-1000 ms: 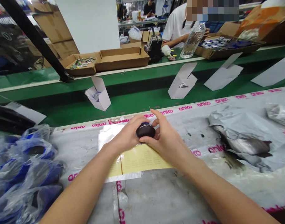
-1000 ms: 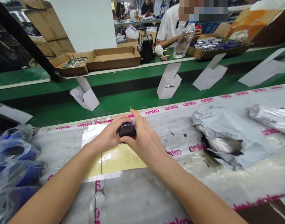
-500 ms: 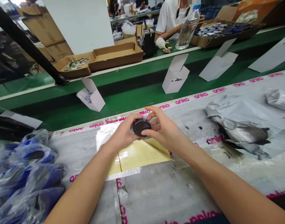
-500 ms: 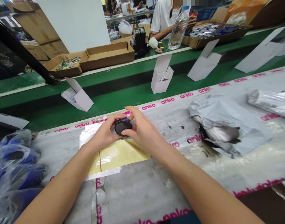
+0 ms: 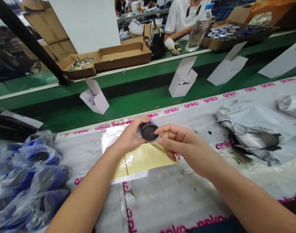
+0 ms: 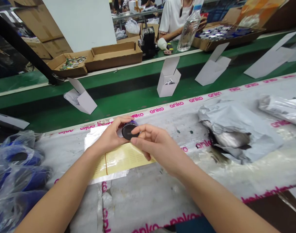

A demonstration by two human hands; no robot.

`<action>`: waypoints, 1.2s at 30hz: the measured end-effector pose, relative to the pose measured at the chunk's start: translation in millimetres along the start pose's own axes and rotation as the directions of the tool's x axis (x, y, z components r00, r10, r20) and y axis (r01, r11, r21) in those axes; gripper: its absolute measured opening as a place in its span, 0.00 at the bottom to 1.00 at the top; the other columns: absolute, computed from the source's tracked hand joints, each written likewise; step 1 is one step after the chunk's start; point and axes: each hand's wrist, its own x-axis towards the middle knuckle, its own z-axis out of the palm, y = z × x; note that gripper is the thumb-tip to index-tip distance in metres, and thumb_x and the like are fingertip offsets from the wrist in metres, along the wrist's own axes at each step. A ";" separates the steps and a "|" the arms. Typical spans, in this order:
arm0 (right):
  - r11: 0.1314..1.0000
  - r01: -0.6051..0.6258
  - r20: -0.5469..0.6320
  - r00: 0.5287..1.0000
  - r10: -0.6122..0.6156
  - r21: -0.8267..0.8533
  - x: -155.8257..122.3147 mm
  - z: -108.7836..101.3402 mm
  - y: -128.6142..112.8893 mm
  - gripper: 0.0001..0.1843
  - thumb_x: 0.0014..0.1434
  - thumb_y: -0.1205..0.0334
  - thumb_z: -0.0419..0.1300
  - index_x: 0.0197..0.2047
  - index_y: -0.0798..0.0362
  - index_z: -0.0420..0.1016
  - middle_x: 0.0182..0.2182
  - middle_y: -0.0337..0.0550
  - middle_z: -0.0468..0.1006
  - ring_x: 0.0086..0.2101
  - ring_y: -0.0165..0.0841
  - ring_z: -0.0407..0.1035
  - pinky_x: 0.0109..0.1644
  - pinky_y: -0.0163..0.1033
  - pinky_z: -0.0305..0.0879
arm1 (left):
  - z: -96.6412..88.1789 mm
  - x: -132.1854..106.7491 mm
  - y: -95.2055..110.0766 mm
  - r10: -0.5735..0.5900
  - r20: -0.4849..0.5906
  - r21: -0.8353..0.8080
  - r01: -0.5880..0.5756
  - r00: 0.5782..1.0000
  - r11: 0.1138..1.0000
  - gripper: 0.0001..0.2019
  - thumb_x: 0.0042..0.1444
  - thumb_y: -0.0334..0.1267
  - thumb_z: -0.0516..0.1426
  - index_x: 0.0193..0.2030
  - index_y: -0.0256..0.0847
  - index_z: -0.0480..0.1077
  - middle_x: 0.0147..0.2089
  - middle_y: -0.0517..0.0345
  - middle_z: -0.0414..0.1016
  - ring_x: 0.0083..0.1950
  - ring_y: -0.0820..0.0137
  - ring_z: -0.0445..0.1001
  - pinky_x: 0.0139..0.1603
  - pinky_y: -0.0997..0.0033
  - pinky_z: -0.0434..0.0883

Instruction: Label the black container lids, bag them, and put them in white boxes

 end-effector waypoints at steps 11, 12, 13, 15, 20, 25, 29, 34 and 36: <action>0.931 -0.164 0.022 0.986 0.166 0.326 -0.6 4.1 21.9 0.23 0.53 0.51 0.71 0.49 0.52 0.77 0.20 0.30 0.61 0.20 0.25 0.51 0.23 0.32 0.43 | -1.3 0.0 1.7 -0.024 0.012 -0.006 0.024 1.000 1.000 0.28 0.52 0.36 0.71 0.56 0.45 0.64 0.64 0.47 0.67 0.66 0.57 0.66 0.67 0.53 0.65; 0.931 -0.164 0.017 0.986 0.168 0.327 -0.3 4.0 21.7 0.23 0.53 0.51 0.71 0.49 0.52 0.78 0.20 0.30 0.61 0.20 0.25 0.51 0.23 0.32 0.43 | -1.2 0.0 1.7 -0.022 0.011 -0.007 0.022 1.000 1.000 0.28 0.52 0.36 0.71 0.56 0.45 0.64 0.64 0.47 0.67 0.66 0.57 0.66 0.67 0.53 0.65; 0.930 -0.163 0.012 0.986 0.169 0.329 0.0 4.1 21.7 0.24 0.52 0.51 0.72 0.49 0.53 0.78 0.20 0.30 0.61 0.21 0.25 0.51 0.23 0.32 0.43 | -1.1 -0.2 1.4 -0.019 0.010 -0.009 0.019 1.000 1.000 0.28 0.52 0.36 0.71 0.56 0.45 0.64 0.64 0.47 0.67 0.66 0.57 0.66 0.67 0.53 0.65; 0.930 -0.160 0.004 0.986 0.168 0.331 0.1 4.5 22.7 0.24 0.52 0.51 0.72 0.50 0.53 0.78 0.19 0.30 0.61 0.21 0.25 0.51 0.23 0.32 0.44 | -0.9 -0.5 0.5 -0.012 0.008 -0.017 0.012 1.000 1.000 0.28 0.52 0.36 0.71 0.56 0.46 0.64 0.64 0.47 0.67 0.66 0.57 0.66 0.67 0.53 0.65; 0.927 -0.163 0.011 0.986 0.169 0.338 -0.8 5.6 24.8 0.25 0.52 0.51 0.72 0.51 0.53 0.79 0.19 0.30 0.62 0.21 0.24 0.51 0.23 0.32 0.44 | -0.6 -0.4 -0.5 -0.005 0.008 -0.028 0.005 1.000 1.000 0.28 0.52 0.35 0.70 0.56 0.45 0.64 0.64 0.47 0.67 0.66 0.57 0.66 0.67 0.53 0.65; 0.934 -0.158 -0.010 0.985 0.170 0.322 -0.7 6.5 22.9 0.25 0.52 0.50 0.72 0.50 0.53 0.80 0.19 0.31 0.62 0.21 0.25 0.51 0.23 0.32 0.43 | -0.6 -0.2 1.1 -0.023 0.013 -0.022 0.023 1.000 0.999 0.27 0.52 0.34 0.70 0.56 0.45 0.64 0.64 0.47 0.67 0.66 0.57 0.67 0.67 0.53 0.65; 0.936 -0.155 -0.019 0.985 0.169 0.316 -0.3 6.5 23.0 0.26 0.52 0.50 0.72 0.50 0.54 0.80 0.18 0.31 0.62 0.21 0.25 0.51 0.24 0.33 0.44 | -0.8 -0.6 1.6 -0.010 0.012 -0.017 0.010 1.000 1.000 0.27 0.53 0.36 0.70 0.56 0.45 0.65 0.64 0.48 0.67 0.66 0.57 0.66 0.67 0.53 0.64; 0.947 -0.144 -0.012 0.988 0.154 0.288 -1.0 5.8 27.4 0.26 0.55 0.50 0.70 0.53 0.54 0.78 0.18 0.31 0.62 0.21 0.25 0.51 0.24 0.34 0.43 | -1.4 -0.9 -0.7 0.023 0.014 -0.002 -0.023 1.000 1.000 0.27 0.54 0.36 0.70 0.56 0.46 0.65 0.64 0.49 0.68 0.67 0.58 0.65 0.68 0.53 0.64; 0.951 -0.140 -0.008 0.989 0.149 0.276 -1.2 5.5 28.7 0.26 0.56 0.50 0.69 0.54 0.55 0.78 0.18 0.31 0.63 0.21 0.25 0.51 0.25 0.34 0.43 | -1.5 -0.9 -2.7 0.041 0.011 0.005 -0.041 0.999 0.999 0.27 0.54 0.37 0.71 0.57 0.46 0.64 0.64 0.48 0.68 0.67 0.57 0.66 0.67 0.53 0.65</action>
